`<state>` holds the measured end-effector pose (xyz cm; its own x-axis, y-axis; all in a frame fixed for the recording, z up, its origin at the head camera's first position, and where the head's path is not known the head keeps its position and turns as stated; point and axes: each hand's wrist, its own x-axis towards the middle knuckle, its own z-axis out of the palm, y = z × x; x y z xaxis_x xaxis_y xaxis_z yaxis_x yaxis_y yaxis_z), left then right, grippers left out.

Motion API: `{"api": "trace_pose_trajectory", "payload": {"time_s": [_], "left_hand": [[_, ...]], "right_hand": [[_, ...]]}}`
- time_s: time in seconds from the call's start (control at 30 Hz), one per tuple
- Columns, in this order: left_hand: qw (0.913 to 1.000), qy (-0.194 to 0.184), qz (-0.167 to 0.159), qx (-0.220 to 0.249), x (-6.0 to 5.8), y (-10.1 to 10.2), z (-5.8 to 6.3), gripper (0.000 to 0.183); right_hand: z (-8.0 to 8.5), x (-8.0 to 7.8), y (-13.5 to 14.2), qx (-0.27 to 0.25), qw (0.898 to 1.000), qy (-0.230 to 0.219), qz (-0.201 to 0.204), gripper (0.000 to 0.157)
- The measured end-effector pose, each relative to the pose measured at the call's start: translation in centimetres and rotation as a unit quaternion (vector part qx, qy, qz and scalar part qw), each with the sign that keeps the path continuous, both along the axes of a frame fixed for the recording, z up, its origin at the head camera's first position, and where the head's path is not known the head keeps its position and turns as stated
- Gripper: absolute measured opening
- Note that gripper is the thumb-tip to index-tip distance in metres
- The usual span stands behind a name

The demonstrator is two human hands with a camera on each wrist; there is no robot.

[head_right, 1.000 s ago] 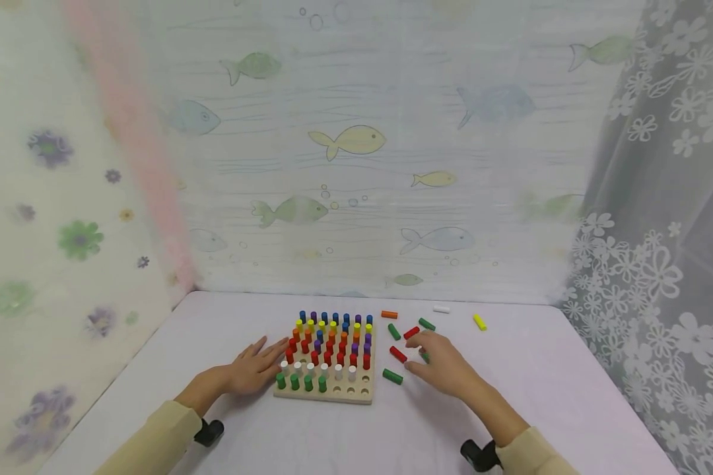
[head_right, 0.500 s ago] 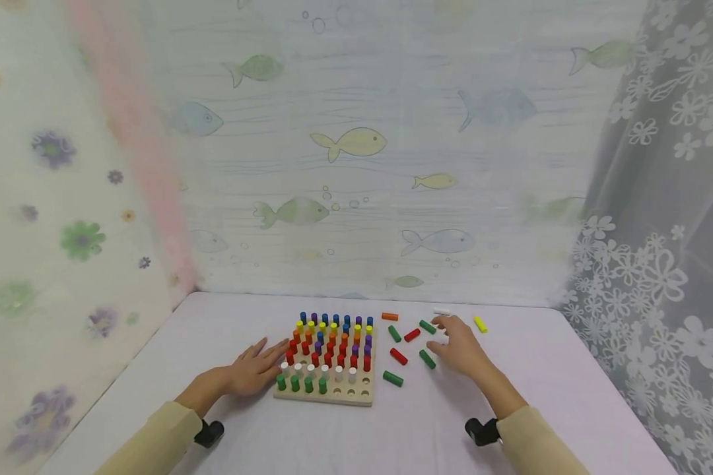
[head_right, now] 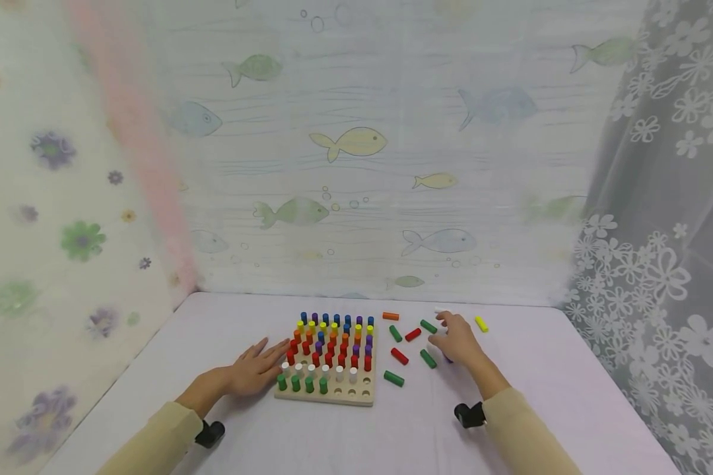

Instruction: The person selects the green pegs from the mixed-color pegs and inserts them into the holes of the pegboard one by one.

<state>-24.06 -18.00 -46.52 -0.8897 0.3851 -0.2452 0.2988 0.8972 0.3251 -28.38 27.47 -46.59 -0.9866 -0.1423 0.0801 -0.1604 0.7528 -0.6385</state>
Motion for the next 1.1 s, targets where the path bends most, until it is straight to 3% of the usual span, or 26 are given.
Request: {"api": "trace_pose_trajectory", "payload": {"time_s": [0.4, 1.1], "left_hand": [[1.0, -0.004, 0.0, 0.001, -0.1, -0.2, -0.1, 0.061], [1.0, -0.005, 0.003, 0.001, -0.2, -0.1, -0.3, 0.061]], "right_hand": [[-1.3, -1.6, -0.2, 0.013, 1.0, -0.016, -0.018, 0.049], [-1.8, -2.8, -0.7, 0.021, 0.998, -0.018, -0.052, 0.032]]}}
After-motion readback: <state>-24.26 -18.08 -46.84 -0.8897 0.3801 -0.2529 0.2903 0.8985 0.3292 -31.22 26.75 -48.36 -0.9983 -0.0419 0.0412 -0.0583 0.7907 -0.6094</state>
